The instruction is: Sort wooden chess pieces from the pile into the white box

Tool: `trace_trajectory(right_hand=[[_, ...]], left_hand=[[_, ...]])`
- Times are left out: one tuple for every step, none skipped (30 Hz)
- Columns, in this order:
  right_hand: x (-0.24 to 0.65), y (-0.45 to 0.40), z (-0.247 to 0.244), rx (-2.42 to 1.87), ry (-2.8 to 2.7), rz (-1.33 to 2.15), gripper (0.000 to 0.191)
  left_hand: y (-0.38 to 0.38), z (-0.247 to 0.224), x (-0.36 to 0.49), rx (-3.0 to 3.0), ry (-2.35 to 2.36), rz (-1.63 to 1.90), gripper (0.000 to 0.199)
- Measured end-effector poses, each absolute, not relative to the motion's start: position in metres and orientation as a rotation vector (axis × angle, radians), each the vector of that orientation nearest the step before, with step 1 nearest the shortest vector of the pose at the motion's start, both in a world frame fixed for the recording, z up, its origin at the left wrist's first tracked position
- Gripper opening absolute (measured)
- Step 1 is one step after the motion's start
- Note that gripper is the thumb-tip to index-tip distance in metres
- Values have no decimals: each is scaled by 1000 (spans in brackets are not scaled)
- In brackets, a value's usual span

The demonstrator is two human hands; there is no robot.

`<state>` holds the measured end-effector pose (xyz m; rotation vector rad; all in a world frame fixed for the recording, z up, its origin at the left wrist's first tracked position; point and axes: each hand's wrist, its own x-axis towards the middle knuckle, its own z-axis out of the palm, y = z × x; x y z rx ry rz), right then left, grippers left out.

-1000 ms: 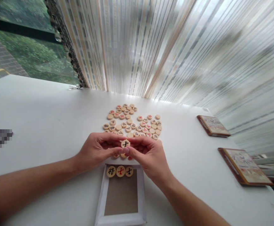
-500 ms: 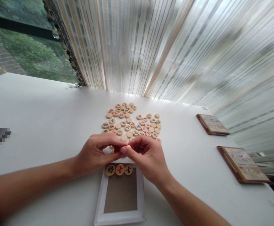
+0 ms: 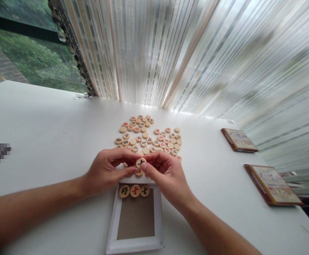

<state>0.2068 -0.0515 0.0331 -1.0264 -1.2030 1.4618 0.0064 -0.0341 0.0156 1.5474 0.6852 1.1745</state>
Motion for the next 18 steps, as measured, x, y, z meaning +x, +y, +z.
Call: trace_trajectory(right_hand=[[206, -52, 34, -1021, -1184, 1482, 30], [205, -52, 35, -1016, -1168, 1501, 34], [204, -52, 35, -1011, -1155, 1513, 38], [203, -52, 36, -1010, -1147, 1520, 40], [202, -52, 36, -1013, -1143, 1523, 41], [201, -52, 36, -1020, -1144, 1523, 41], [200, -52, 37, -1028, -1146, 1523, 41], [200, -52, 37, -1035, -1149, 1524, 39], [200, -52, 37, -1036, -1154, 1526, 37], [200, -52, 37, -1032, -1163, 1527, 35], [200, -53, 37, -1022, -1176, 1525, 33], [200, -53, 37, -1007, -1191, 1520, 31], [201, -53, 37, -994, -1207, 1513, 29], [201, -53, 38, -986, -1224, 1503, 27], [201, -54, 38, -988, -1238, 1491, 26], [201, -54, 39, -994, -1249, 1482, 26], [202, -54, 39, -1002, -1258, 1473, 26], [202, -54, 39, -1011, -1264, 1464, 26]], left_hand=[[-34, 16, 6, 1542, 689, 1178, 24], [-35, 16, 6, 1544, 692, 1184, 24], [-35, 15, 6, 1556, 695, 1194, 24], [-35, 15, 6, 1580, 696, 1206, 24], [-35, 15, 6, 1615, 694, 1218, 24], [-35, 15, 5, 1662, 692, 1231, 23], [-35, 16, 5, 1717, 690, 1247, 22], [-34, 16, 5, 1772, 686, 1260, 20], [-34, 17, 5, 1820, 680, 1273, 19], [-34, 17, 4, 1856, 673, 1283, 18], [-34, 18, 4, 1878, 668, 1292, 17], [-34, 19, 4, 1891, 666, 1295, 17], [-34, 19, 5, 1898, 666, 1294, 17], [-33, 19, 5, 1902, 665, 1294, 17], [-33, 19, 5, 1907, 666, 1294, 17], [-33, 19, 5, 1911, 666, 1290, 17], [-34, 19, 5, 1914, 667, 1289, 17], [-34, 19, 5, 1914, 666, 1288, 17]])
